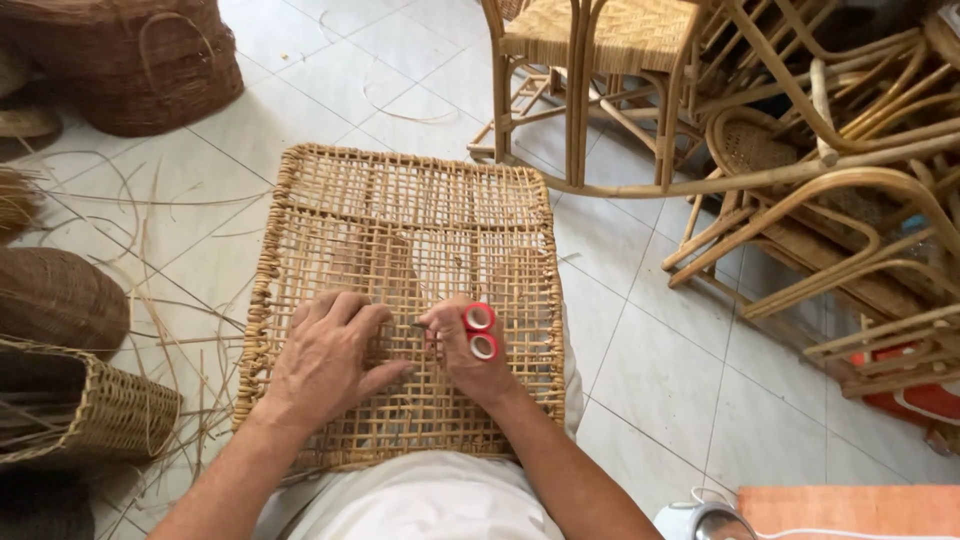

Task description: Trimming and securing the ends of wicker strands on a woven rattan chair seat using scissors.

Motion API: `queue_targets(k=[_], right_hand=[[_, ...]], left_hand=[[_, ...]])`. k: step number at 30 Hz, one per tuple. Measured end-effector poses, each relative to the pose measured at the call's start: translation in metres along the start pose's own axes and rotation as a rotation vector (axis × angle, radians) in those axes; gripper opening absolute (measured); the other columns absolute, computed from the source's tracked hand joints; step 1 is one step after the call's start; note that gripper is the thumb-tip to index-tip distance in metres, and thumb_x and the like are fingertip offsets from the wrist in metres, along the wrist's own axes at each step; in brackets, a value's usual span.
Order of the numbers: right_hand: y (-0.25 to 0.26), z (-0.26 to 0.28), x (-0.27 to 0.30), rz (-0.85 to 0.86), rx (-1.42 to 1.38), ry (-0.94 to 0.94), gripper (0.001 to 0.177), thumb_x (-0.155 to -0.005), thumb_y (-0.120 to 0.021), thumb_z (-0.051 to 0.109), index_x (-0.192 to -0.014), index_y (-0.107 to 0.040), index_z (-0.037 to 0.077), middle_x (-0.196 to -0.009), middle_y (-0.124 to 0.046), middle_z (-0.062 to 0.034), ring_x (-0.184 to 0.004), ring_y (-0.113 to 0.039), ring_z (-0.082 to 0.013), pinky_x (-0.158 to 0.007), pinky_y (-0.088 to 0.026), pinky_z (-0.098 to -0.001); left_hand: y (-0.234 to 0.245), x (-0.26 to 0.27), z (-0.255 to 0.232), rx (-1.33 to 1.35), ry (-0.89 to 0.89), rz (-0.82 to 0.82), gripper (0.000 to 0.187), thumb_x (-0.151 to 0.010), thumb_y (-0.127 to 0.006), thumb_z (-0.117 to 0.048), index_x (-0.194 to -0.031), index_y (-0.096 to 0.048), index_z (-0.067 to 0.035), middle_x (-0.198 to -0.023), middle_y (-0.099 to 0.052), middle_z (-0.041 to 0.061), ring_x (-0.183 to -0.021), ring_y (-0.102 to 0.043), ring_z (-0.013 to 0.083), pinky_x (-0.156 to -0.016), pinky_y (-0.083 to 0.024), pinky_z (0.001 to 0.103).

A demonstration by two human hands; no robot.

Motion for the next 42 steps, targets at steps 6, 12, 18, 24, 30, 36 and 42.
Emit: queue_targets(k=[6, 12, 18, 24, 30, 36, 42], right_hand=[[0.003, -0.004, 0.003, -0.062, -0.094, 0.034, 0.037, -0.11, -0.052, 0.021, -0.078, -0.065, 0.009, -0.085, -0.077, -0.0105, -0.083, -0.073, -0.0194, -0.08, -0.056, -0.0305], [-0.019, -0.014, -0.004, 0.016, -0.091, 0.094, 0.033, -0.109, -0.055, 0.017, -0.079, -0.066, 0.008, -0.087, -0.076, -0.0113, -0.082, -0.073, -0.0212, -0.078, -0.056, -0.031], [-0.039, -0.008, -0.007, 0.075, -0.037, 0.088, 0.021, -0.104, -0.064, 0.015, -0.086, -0.072, 0.009, -0.079, -0.072, -0.0078, -0.07, -0.064, -0.0117, -0.07, -0.055, -0.0288], [-0.041, 0.006, -0.006, 0.119, 0.07, 0.06, 0.02, -0.102, -0.067, 0.019, -0.086, -0.072, 0.01, -0.074, -0.07, -0.0117, -0.065, -0.065, -0.0196, -0.066, -0.055, -0.033], [-0.035, 0.006, -0.003, 0.144, 0.084, 0.041, 0.02, -0.102, -0.066, 0.02, -0.087, -0.074, 0.011, -0.073, -0.069, -0.0114, -0.065, -0.066, -0.0203, -0.067, -0.055, -0.032], [-0.036, -0.004, -0.011, 0.05, -0.136, 0.025, 0.029, -0.108, -0.057, 0.018, -0.083, -0.069, 0.008, -0.078, -0.071, -0.0094, -0.077, -0.067, -0.0172, -0.076, -0.055, -0.0303], [-0.041, -0.005, -0.007, 0.026, -0.245, 0.012, 0.036, -0.112, -0.05, 0.022, -0.081, -0.064, 0.009, -0.087, -0.076, -0.0111, -0.086, -0.073, -0.0206, -0.081, -0.055, -0.0314]], left_hand=[[0.028, 0.008, 0.018, -0.094, 0.106, 0.17, 0.07, -0.078, -0.07, -0.079, -0.124, -0.065, -0.027, -0.118, -0.063, 0.004, -0.131, -0.054, 0.0286, -0.106, -0.038, 0.046], [0.031, 0.008, 0.023, -0.146, 0.097, 0.233, 0.069, -0.08, -0.061, -0.085, -0.12, -0.067, -0.029, -0.114, -0.064, 0.001, -0.131, -0.055, 0.026, -0.106, -0.036, 0.044], [0.025, 0.005, 0.023, -0.15, 0.086, 0.172, 0.061, -0.081, -0.064, -0.081, -0.115, -0.067, -0.03, -0.11, -0.065, -0.001, -0.128, -0.057, 0.0245, -0.103, -0.037, 0.043], [0.019, 0.012, 0.024, -0.154, 0.023, 0.034, 0.056, -0.077, -0.067, -0.078, -0.107, -0.065, -0.031, -0.105, -0.064, -0.002, -0.122, -0.059, 0.0248, -0.098, -0.039, 0.042], [0.013, 0.016, 0.024, -0.121, 0.031, -0.015, 0.055, -0.076, -0.069, -0.077, -0.105, -0.065, -0.031, -0.103, -0.064, -0.004, -0.119, -0.059, 0.0229, -0.097, -0.039, 0.042], [0.032, 0.009, 0.036, 0.017, 0.14, 0.131, 0.064, -0.075, -0.077, -0.071, -0.12, -0.065, -0.027, -0.11, -0.065, 0.0, -0.123, -0.059, 0.0283, -0.102, -0.042, 0.047], [0.054, 0.027, 0.058, -0.015, 0.232, 0.092, 0.072, -0.073, -0.077, -0.076, -0.124, -0.066, -0.026, -0.114, -0.062, 0.0, -0.129, -0.055, 0.0263, -0.104, -0.043, 0.047]])
Point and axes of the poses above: each hand's wrist, its own x-axis away from the middle knuckle, its own y-axis out of the back of the hand, z = x × y, the point moved 5 cm from there along -x, towards the middle knuckle
